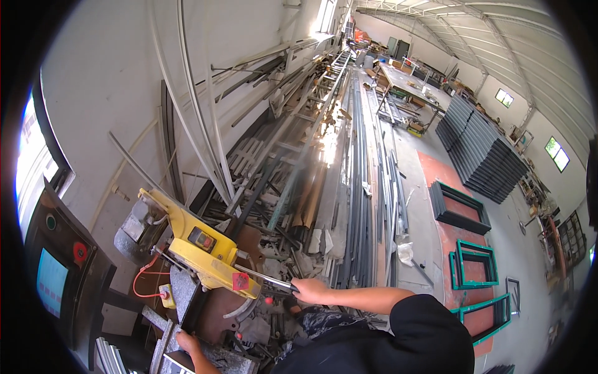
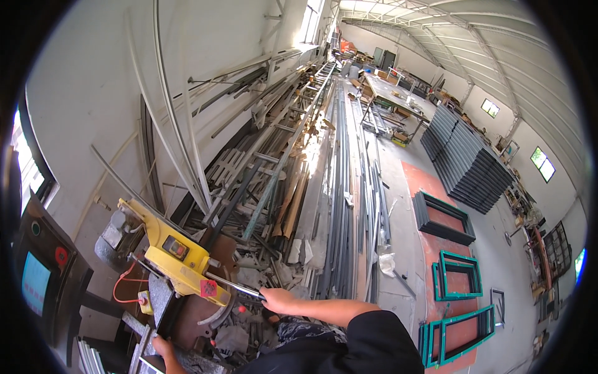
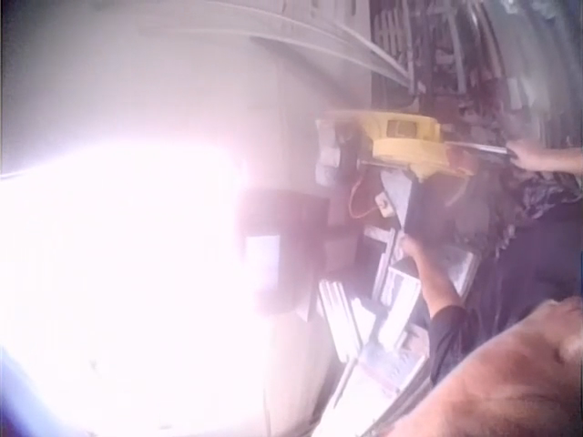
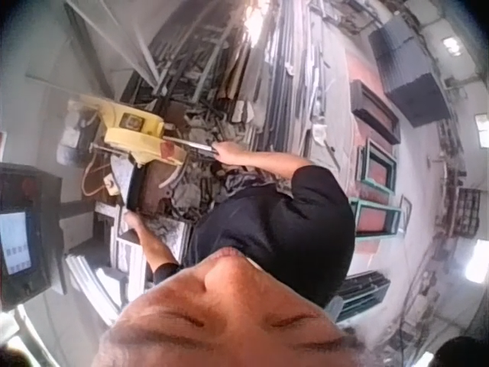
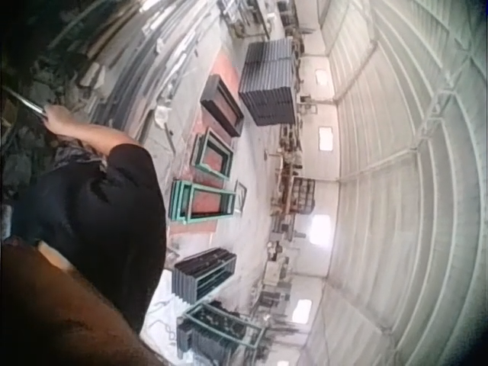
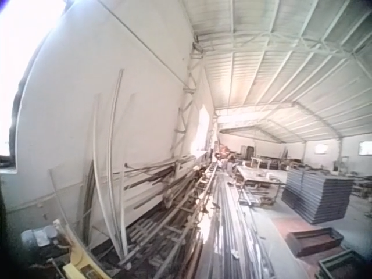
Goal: The person organizes metal frames on the floor, measures a frame using a tape measure, and then uses a motorized saw to cut metal profiles, repeating the cutting process for multiple pieces.
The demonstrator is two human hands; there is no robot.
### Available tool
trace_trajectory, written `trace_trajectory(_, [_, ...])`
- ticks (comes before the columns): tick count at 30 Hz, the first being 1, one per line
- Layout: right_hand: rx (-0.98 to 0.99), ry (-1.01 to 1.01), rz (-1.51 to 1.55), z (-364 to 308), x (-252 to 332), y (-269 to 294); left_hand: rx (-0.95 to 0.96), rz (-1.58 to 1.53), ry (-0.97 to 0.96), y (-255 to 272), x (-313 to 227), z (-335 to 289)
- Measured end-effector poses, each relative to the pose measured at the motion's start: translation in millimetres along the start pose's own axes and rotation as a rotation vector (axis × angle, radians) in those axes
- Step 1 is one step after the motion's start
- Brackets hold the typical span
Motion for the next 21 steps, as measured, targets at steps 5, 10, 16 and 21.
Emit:
trace_trajectory(5, [-0.033,0.025,-0.009,-2.0,-2.9,-6.1,0.026,0.026,0.01,-4.2,2.3,1.4])
trace_trajectory(10, [-0.037,0.03,0.004,-2.1,-7.0,-14.5,0.028,0.004,-0.001,-2.1,1.1,2.7])
trace_trajectory(16, [-0.019,-0.007,-0.032,-1.3,-8.5,-19.2,0.026,0.01,0.025,6.3,-4.7,2.0])
trace_trajectory(21, [-0.023,-0.01,-0.003,-2.0,-18.8,-30.9,0.0,0.013,0.013,4.3,-3.7,1.1])
Point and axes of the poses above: each hand's wrist, its own z-axis towards the middle knuckle, its own y-axis out of the back of the hand, x = y × z, the point moved 1 cm from there along z, towards the middle knuckle, and after that the axes turned 13 degrees about -x, right-handed, at the moved point
